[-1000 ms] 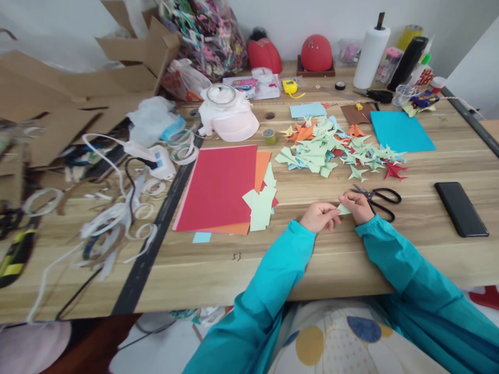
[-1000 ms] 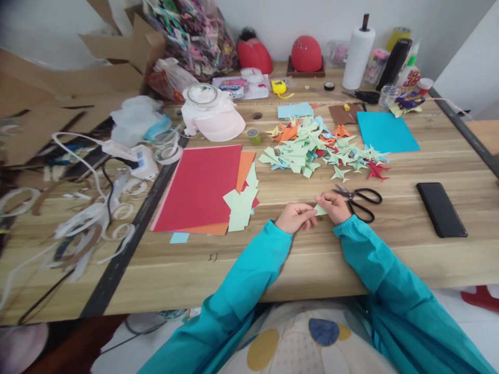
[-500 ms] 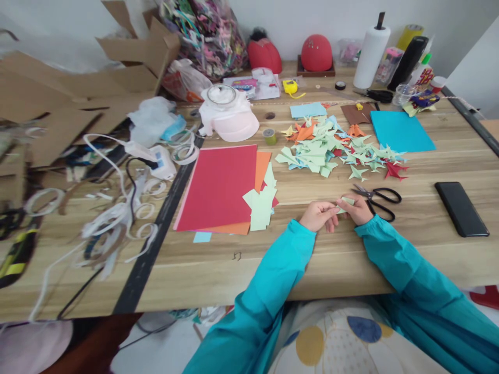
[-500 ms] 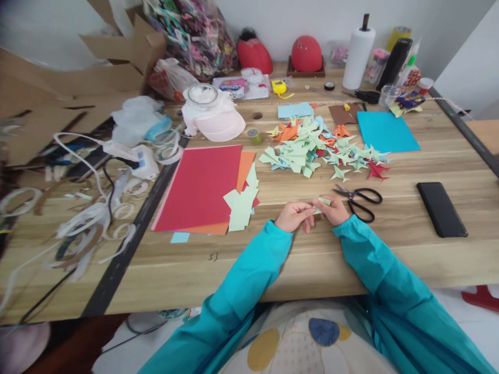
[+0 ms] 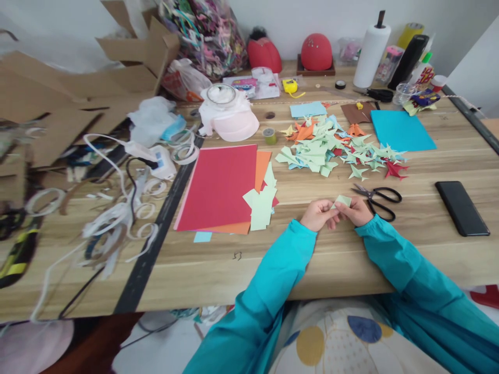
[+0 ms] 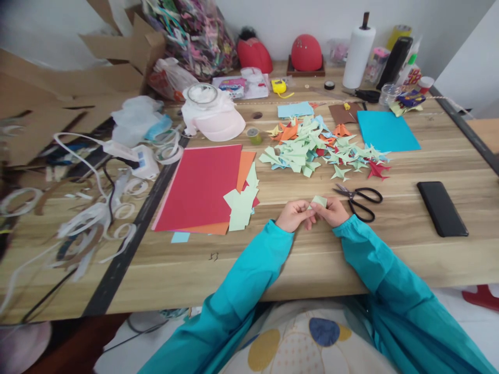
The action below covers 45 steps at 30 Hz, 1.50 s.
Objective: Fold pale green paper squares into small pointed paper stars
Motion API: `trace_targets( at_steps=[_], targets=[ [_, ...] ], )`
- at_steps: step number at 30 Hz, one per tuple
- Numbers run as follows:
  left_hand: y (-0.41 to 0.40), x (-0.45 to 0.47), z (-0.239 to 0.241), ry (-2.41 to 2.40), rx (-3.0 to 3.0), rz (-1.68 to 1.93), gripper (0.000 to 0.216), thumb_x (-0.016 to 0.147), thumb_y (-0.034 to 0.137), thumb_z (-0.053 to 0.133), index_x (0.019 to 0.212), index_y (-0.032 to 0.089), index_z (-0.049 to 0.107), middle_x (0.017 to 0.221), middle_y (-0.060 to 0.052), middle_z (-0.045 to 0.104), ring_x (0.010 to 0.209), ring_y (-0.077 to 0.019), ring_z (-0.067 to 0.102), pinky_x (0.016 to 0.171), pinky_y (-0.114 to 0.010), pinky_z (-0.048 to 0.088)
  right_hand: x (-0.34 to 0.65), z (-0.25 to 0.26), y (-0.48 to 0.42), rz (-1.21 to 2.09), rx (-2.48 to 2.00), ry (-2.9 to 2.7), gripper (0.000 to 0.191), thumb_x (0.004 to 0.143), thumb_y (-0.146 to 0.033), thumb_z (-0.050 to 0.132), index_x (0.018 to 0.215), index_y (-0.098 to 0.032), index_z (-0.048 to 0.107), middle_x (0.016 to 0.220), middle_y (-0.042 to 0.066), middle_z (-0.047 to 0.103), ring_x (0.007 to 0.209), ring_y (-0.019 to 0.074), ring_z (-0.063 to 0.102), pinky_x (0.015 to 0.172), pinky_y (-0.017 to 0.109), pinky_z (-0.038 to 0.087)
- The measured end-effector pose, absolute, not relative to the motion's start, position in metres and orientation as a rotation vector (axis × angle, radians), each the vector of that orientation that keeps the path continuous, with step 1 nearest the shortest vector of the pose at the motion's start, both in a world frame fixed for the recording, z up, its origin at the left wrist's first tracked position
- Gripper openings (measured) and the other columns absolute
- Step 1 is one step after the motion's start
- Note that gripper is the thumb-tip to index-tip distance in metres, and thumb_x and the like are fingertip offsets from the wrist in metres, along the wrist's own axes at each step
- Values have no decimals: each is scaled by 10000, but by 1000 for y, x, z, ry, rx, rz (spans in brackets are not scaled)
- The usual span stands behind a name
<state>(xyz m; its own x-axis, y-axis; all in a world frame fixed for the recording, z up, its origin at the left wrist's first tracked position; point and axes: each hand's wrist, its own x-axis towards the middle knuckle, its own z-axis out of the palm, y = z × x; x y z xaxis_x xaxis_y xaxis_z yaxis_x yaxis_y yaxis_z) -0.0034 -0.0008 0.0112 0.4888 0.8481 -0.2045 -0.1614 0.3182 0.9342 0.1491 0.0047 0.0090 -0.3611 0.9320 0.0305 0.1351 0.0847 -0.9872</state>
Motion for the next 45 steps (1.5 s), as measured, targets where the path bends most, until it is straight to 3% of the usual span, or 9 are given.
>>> trace_targets(
  at_steps=[14, 22, 37, 45],
  targets=[
    [0, -4, 9, 782, 946, 735, 409, 615, 474, 685, 702, 95, 559, 519, -22, 605, 359, -123, 547, 337, -214, 410, 154, -2, 10, 1375, -1133, -1340, 383, 683, -479, 660, 523, -146, 559, 360, -50, 420, 321, 51, 298, 351, 219, 181],
    [0, -5, 10, 814, 1008, 755, 370, 666, 467, 639, 672, 117, 518, 463, 13, 573, 319, -85, 500, 324, -180, 361, 155, -5, 11, 1329, -1125, -1352, 461, 771, -493, 564, 463, -152, 516, 366, -26, 458, 341, 62, 339, 379, 226, 239],
    [-1, -5, 10, 771, 953, 774, 352, 649, 438, 659, 656, 113, 527, 459, 8, 577, 315, -98, 505, 317, -186, 361, 155, -6, 11, 1285, -1134, -1330, 526, 778, -511, 551, 398, -161, 451, 340, -27, 412, 343, 63, 319, 385, 232, 236],
    [2, -6, 3, 674, 835, 726, 402, 660, 465, 628, 767, 82, 574, 560, -46, 627, 388, -140, 564, 357, -228, 412, 154, -1, 11, 1337, -1135, -1343, 510, 739, -524, 587, 400, -166, 459, 338, -29, 408, 325, 64, 316, 358, 234, 215]
  ],
)
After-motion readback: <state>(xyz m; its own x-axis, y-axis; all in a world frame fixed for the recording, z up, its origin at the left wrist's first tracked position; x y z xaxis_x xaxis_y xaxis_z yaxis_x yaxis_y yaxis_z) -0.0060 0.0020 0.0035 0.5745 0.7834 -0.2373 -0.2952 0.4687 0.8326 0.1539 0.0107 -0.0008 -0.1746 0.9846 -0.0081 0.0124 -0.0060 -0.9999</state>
